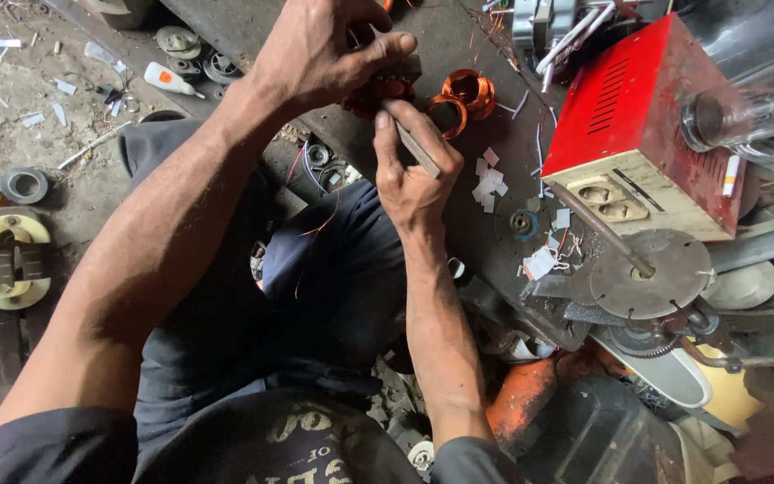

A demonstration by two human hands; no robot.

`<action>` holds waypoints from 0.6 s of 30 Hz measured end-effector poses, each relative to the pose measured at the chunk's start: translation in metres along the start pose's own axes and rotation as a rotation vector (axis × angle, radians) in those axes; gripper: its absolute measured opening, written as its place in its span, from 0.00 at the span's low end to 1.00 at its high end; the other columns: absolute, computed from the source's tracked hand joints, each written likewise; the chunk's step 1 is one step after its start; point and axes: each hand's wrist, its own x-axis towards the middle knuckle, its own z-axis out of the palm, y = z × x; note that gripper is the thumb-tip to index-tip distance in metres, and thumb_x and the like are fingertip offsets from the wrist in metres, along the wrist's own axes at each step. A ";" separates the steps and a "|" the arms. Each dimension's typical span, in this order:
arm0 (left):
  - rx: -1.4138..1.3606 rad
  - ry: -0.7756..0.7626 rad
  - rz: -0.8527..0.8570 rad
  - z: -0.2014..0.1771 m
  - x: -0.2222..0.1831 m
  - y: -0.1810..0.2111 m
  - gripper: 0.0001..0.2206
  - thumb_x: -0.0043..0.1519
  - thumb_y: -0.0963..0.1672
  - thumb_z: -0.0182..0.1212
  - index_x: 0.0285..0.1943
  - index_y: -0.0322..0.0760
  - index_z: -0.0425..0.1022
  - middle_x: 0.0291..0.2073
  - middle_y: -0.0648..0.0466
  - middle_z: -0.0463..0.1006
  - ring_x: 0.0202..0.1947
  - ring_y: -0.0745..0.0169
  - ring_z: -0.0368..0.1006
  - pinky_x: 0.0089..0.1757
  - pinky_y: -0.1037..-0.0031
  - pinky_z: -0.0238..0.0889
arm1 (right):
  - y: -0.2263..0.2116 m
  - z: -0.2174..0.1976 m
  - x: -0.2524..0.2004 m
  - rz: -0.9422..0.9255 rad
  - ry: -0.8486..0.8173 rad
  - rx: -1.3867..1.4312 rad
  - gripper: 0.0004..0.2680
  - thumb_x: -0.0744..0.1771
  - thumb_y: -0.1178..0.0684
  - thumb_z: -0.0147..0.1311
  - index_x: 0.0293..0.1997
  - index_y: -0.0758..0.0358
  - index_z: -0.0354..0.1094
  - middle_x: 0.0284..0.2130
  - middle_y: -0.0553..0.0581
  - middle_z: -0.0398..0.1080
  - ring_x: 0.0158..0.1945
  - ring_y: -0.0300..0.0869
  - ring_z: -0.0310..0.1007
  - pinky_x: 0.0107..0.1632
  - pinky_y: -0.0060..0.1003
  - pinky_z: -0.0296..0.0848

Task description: Manually inserting copper wire coils into the slots of an electric motor stator for repair.

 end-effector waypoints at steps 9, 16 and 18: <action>0.176 0.075 0.026 0.005 -0.002 -0.016 0.21 0.78 0.52 0.83 0.65 0.29 0.89 0.47 0.41 0.92 0.33 0.49 0.86 0.30 0.63 0.78 | 0.006 -0.003 0.004 0.064 -0.007 -0.038 0.04 0.71 0.62 0.63 0.51 0.69 0.80 0.41 0.60 0.84 0.38 0.46 0.83 0.44 0.40 0.82; 0.073 -0.039 -0.071 -0.012 0.001 0.000 0.22 0.75 0.47 0.82 0.72 0.27 0.86 0.43 0.38 0.90 0.38 0.48 0.89 0.34 0.62 0.82 | 0.006 0.001 0.002 0.071 0.009 -0.029 0.05 0.70 0.63 0.63 0.51 0.70 0.79 0.42 0.61 0.86 0.40 0.48 0.87 0.46 0.40 0.85; 0.195 -0.052 0.023 -0.014 0.000 -0.004 0.21 0.79 0.51 0.76 0.72 0.30 0.90 0.37 0.39 0.90 0.27 0.50 0.84 0.27 0.62 0.72 | 0.006 0.002 0.000 0.029 -0.004 -0.079 0.06 0.70 0.64 0.63 0.51 0.69 0.78 0.41 0.61 0.84 0.37 0.47 0.84 0.43 0.40 0.84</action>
